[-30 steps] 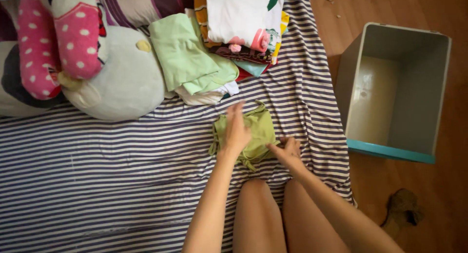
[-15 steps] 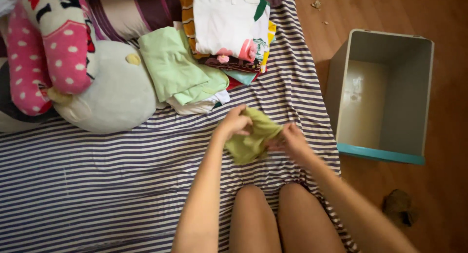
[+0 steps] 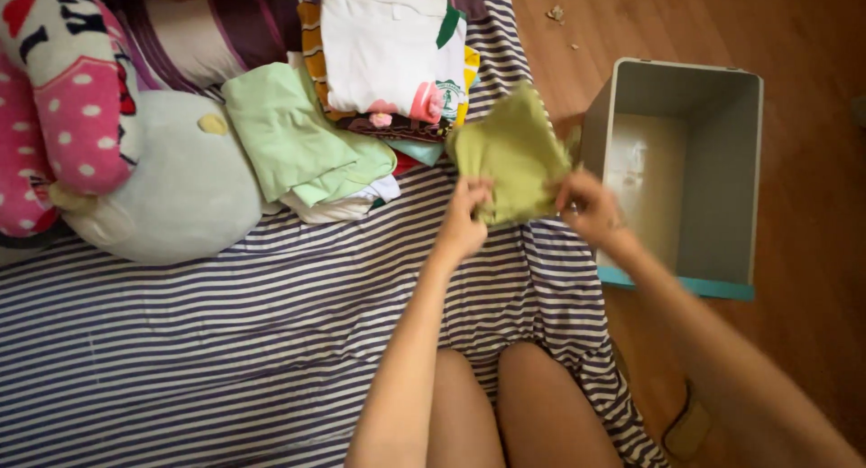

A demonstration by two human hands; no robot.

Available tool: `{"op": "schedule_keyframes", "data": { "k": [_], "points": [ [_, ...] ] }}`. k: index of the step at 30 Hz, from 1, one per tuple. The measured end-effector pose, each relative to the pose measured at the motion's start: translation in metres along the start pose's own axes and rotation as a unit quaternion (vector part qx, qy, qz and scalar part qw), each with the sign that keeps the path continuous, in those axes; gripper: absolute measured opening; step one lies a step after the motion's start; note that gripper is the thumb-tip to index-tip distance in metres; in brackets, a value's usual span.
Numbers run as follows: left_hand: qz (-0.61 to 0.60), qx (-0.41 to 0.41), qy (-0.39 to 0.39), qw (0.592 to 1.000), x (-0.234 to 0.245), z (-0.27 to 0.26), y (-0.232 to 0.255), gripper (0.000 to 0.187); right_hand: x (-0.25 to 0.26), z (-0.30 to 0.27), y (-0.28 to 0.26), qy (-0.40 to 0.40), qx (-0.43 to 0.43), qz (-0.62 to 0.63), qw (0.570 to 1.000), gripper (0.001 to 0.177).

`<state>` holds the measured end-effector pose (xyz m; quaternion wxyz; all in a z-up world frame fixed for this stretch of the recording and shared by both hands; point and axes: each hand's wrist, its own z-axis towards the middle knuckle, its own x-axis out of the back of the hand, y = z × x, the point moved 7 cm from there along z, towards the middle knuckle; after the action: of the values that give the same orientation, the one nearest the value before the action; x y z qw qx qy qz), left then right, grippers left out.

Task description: Folding various articles of clothing on a bed and placing them into a storage bin.

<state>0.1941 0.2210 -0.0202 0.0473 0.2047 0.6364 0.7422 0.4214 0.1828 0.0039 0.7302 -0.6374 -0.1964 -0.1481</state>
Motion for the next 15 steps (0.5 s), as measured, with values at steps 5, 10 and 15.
{"op": "schedule_keyframes", "data": {
  "k": [5, 10, 15],
  "points": [
    [0.042, 0.047, -0.035, 0.997, -0.025, -0.062, -0.050, 0.032, -0.029, -0.070, 0.044, -0.005, -0.086, 0.003, 0.996, 0.023],
    [0.037, 0.164, 0.080, 0.983, -0.012, -0.061, -0.065, 0.040, -0.026, -0.057, -0.009, 0.051, -0.064, -0.170, 0.982, 0.025],
    [-0.080, 0.301, 0.152, 0.938, -0.013, -0.018, -0.110, 0.075, -0.030, -0.025, 0.004, 0.129, -0.094, -0.207, 0.965, 0.057]
  ]
}}
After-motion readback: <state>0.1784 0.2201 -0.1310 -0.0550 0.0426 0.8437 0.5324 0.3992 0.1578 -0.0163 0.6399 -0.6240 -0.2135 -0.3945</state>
